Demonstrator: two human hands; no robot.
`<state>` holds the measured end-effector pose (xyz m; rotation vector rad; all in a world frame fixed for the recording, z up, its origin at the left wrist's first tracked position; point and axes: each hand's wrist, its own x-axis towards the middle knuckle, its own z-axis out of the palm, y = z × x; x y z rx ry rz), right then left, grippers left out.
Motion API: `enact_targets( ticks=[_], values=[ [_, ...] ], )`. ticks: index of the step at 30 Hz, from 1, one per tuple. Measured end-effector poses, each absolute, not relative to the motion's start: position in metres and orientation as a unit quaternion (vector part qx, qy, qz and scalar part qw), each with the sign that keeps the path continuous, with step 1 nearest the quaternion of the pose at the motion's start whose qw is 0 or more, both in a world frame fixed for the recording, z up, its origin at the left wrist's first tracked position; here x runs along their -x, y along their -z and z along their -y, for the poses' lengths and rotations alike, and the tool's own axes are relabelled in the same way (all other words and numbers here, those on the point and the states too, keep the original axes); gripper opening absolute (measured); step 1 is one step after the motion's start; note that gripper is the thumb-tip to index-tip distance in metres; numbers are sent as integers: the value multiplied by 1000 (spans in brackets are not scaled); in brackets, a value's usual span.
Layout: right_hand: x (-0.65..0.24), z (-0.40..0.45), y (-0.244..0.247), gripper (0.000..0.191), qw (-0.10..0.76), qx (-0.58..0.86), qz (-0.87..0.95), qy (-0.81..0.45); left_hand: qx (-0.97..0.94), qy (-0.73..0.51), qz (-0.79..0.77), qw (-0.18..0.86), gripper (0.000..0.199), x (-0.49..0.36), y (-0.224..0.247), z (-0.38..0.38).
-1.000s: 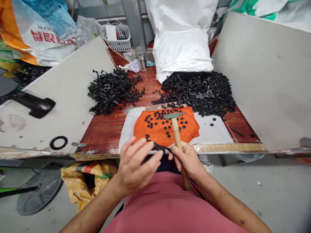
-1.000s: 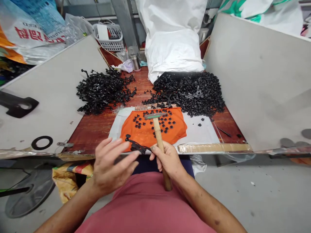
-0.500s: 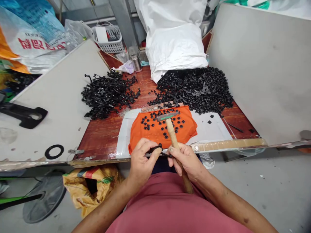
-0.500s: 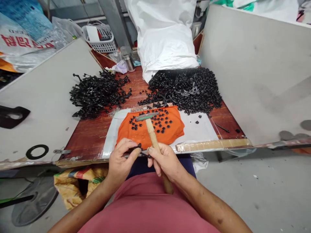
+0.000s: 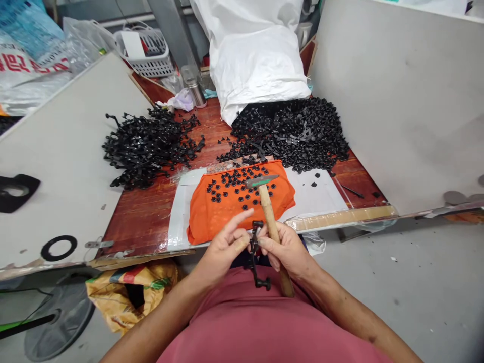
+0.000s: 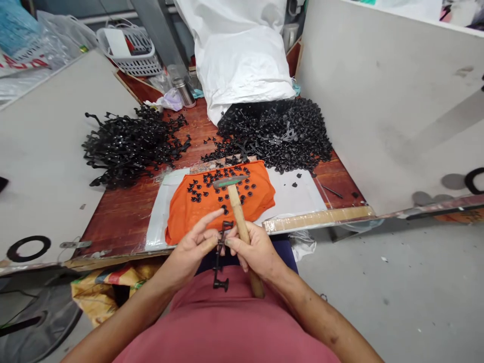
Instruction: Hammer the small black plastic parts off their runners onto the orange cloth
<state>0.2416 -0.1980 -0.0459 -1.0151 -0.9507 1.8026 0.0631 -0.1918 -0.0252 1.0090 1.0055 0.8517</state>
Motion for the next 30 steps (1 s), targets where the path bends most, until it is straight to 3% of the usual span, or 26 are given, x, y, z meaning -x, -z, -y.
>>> enact_targets(
  ticks=[3,7,9,12,17,22,27,30],
  values=[
    [-235,203,46,29,438,425,366,-702,-540,-330,-487,601,48,-71,33,205],
    [-227,214,48,22,445,424,335,-714,-519,-270,-438,683,58,-79,47,227],
    [-229,218,49,21,465,422,314,-712,-549,-240,-426,678,52,-72,55,231],
    [-246,222,47,20,520,445,302,-664,-678,-163,-465,546,37,-52,71,226],
    [-288,235,39,17,556,494,341,-576,-811,-46,-475,338,43,-45,114,204],
    [-308,249,51,17,554,529,341,-545,-850,-5,-463,253,50,-61,139,188],
    [-311,254,64,18,536,570,346,-518,-907,18,-363,215,59,-30,135,198],
    [-307,251,65,20,516,572,367,-522,-931,72,-314,174,49,-17,129,206]
  ],
)
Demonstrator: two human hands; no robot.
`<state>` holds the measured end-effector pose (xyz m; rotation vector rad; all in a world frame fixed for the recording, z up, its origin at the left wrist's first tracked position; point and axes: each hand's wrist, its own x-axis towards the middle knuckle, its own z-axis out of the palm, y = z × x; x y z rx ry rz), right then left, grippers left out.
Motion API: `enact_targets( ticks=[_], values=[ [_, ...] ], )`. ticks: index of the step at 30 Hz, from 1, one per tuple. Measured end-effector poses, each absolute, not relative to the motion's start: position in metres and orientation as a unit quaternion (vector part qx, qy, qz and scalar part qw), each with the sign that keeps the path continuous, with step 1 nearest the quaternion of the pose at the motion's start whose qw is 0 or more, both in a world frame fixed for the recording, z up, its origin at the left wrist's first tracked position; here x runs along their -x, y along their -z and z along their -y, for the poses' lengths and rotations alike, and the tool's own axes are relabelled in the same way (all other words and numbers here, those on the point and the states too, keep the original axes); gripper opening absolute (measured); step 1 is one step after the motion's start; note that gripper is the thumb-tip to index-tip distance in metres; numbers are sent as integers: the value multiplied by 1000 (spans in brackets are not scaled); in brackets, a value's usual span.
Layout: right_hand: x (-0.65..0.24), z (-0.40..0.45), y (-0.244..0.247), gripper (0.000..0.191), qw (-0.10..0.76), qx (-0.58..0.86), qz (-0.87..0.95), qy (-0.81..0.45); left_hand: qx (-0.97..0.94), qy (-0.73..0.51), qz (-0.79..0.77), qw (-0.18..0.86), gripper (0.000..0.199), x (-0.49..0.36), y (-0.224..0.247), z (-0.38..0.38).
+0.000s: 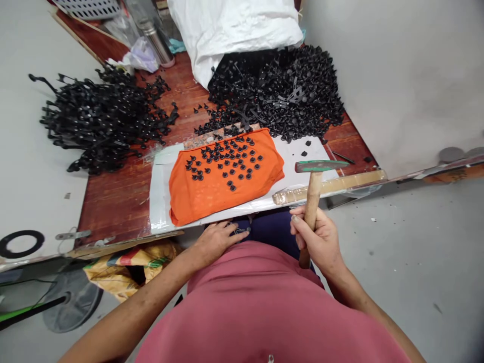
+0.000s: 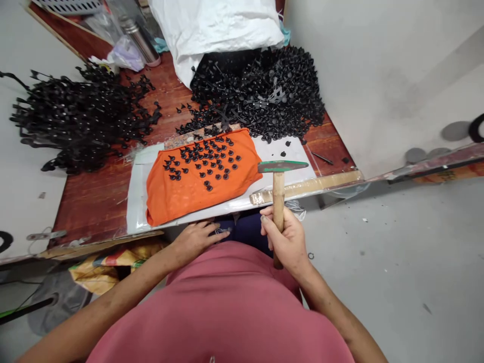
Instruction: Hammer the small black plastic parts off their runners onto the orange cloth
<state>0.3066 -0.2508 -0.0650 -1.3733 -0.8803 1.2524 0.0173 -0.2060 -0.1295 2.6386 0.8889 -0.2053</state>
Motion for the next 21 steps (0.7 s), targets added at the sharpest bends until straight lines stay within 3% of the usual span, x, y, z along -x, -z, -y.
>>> enact_targets(
  ticks=[4,8,10,13,16,19,21],
  values=[
    [-296,243,58,23,493,557,390,-543,-922,118,-349,119,19,-19,123,215],
    [-289,239,46,24,475,542,422,-550,-879,99,-432,174,16,-8,96,229],
    [-286,238,42,24,476,536,426,-552,-829,-1,-488,273,15,1,72,234],
    [-277,231,38,28,480,526,417,-565,-636,-274,-544,474,7,3,34,232],
    [-262,219,35,35,462,518,413,-589,-389,-479,-513,597,33,-15,13,214],
    [-249,209,33,39,436,509,430,-605,-284,-550,-455,640,56,-42,11,192],
    [-246,207,32,38,426,492,445,-615,-263,-563,-444,646,60,-57,15,180]
  ],
)
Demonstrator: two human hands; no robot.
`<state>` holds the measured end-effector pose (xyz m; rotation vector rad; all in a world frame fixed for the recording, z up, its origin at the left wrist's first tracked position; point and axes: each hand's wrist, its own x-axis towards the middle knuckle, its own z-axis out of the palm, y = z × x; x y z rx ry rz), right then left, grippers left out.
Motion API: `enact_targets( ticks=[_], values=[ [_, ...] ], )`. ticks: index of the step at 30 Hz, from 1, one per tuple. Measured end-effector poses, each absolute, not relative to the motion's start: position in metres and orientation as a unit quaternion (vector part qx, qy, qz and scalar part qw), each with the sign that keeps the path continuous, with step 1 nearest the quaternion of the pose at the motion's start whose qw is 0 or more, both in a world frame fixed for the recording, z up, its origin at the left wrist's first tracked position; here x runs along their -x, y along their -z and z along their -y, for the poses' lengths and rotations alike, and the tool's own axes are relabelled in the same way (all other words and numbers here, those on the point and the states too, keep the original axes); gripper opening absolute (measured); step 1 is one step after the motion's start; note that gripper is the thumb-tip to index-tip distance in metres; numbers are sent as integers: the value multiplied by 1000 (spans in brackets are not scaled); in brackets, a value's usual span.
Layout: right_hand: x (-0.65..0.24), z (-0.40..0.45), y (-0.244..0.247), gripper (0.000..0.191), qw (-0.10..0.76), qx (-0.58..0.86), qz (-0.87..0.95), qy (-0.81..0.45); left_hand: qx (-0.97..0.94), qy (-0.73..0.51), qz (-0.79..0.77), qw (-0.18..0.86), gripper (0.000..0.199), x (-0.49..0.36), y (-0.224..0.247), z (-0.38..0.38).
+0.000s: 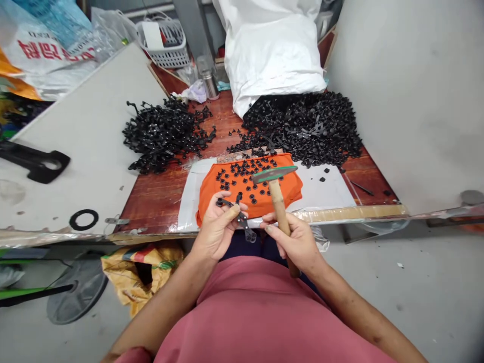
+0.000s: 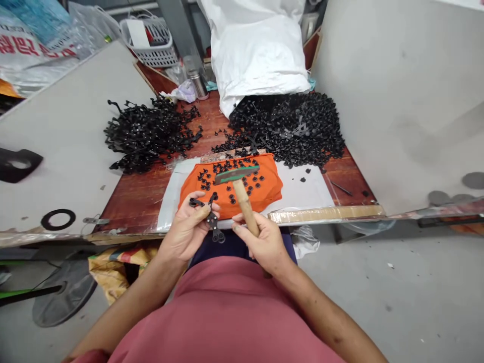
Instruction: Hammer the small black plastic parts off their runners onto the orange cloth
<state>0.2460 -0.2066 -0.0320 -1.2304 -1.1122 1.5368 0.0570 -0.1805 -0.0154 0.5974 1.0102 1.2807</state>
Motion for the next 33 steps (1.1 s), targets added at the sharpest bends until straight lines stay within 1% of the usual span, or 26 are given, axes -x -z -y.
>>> enact_targets(
  ticks=[4,7,10,11,12,13,14,15,16,17,18,20,22,24,25,29,33],
  values=[
    [-247,209,35,32,423,462,455,-633,-252,-575,-445,639,52,-74,23,171],
    [-246,208,41,34,433,468,433,-637,-259,-589,-457,614,49,-76,28,172],
    [-246,202,45,35,438,468,399,-656,-349,-534,-506,581,39,-63,29,176],
    [-248,199,45,35,438,463,393,-663,-415,-498,-533,544,34,-56,28,178],
    [-250,195,43,36,436,459,393,-667,-492,-462,-560,479,30,-47,25,181],
    [-253,193,40,36,431,459,397,-668,-573,-432,-583,381,26,-37,20,183],
    [-256,190,35,35,423,461,404,-667,-646,-408,-589,262,24,-28,14,184],
    [-259,188,30,34,411,465,415,-665,-708,-387,-571,150,25,-21,8,186],
    [-262,187,25,33,397,469,429,-662,-763,-362,-531,64,29,-15,2,186],
    [-264,186,20,31,381,470,442,-662,-812,-332,-479,13,34,-12,-3,185],
    [-265,186,16,30,367,467,453,-664,-855,-297,-425,0,38,-11,-7,184],
    [-264,187,10,29,349,456,467,-672,-911,-228,-340,52,47,-13,-9,181],
    [-262,189,8,28,346,443,467,-682,-917,-191,-309,164,51,-18,-5,181],
    [-260,190,11,27,354,434,456,-692,-884,-198,-323,273,52,-25,2,188],
    [-259,190,13,28,361,431,448,-695,-863,-213,-339,307,53,-28,5,193],
    [-260,187,23,29,398,420,428,-694,-808,-267,-392,349,56,-39,12,211],
    [-260,186,24,31,394,428,420,-696,-767,-249,-407,429,60,-48,10,212]
  ],
)
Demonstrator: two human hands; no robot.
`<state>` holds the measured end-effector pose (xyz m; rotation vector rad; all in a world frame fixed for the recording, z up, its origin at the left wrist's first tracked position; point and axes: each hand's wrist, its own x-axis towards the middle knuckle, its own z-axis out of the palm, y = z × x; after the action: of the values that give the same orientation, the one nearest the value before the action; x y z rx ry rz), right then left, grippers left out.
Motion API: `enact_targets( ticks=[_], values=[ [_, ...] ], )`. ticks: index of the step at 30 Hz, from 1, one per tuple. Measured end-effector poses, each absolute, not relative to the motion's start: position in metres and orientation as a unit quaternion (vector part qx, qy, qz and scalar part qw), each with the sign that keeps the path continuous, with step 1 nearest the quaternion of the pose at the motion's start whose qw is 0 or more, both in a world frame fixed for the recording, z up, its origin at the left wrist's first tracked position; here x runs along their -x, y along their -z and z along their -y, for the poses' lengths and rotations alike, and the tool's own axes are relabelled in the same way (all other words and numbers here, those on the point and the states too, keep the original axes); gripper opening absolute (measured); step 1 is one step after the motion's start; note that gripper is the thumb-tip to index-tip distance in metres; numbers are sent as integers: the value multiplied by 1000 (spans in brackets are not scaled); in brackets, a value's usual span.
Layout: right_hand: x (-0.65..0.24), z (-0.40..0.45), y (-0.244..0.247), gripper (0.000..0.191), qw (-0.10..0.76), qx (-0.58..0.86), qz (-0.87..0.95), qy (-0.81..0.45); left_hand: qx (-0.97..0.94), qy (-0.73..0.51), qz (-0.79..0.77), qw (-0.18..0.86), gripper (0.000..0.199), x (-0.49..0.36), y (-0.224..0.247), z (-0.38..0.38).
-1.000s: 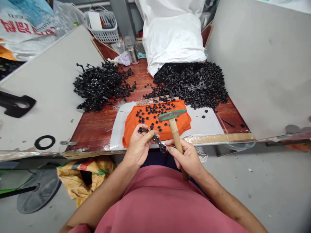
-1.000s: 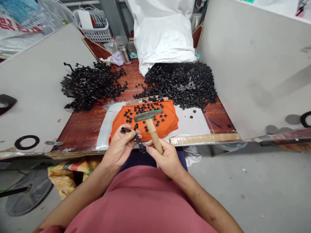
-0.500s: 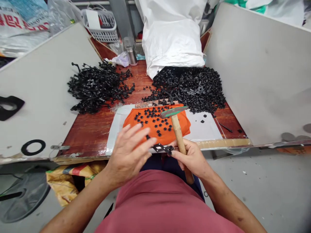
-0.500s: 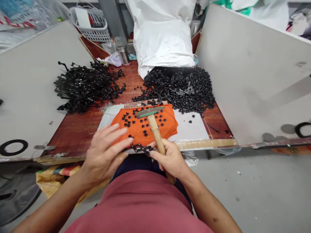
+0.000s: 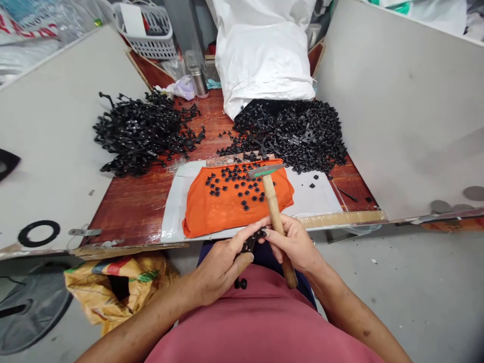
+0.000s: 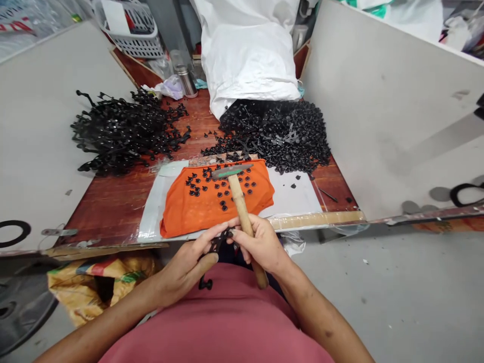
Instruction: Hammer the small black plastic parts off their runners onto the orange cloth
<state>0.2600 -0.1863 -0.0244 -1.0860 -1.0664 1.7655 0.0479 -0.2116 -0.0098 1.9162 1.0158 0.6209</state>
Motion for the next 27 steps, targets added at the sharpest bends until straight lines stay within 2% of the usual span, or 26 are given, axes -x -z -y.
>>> enact_targets(
  ticks=[4,7,11,15,19,22,27],
  values=[
    [-254,185,24,31,368,420,434,-707,-762,-250,-410,435,53,-47,12,208],
    [-253,184,28,37,371,417,443,-702,-734,-256,-490,395,39,-39,16,201],
    [-272,191,39,33,383,524,492,-580,-700,-297,-570,310,30,-24,19,175],
    [-302,208,46,29,313,597,587,-448,-721,-265,-575,280,32,-22,22,148],
    [-315,227,53,39,235,602,672,-361,-737,-236,-585,243,32,-35,27,134],
    [-313,234,62,50,229,602,689,-333,-748,-216,-589,219,29,-46,32,129],
    [-311,235,73,51,245,599,688,-329,-745,-202,-610,178,28,-53,38,122]
  ],
)
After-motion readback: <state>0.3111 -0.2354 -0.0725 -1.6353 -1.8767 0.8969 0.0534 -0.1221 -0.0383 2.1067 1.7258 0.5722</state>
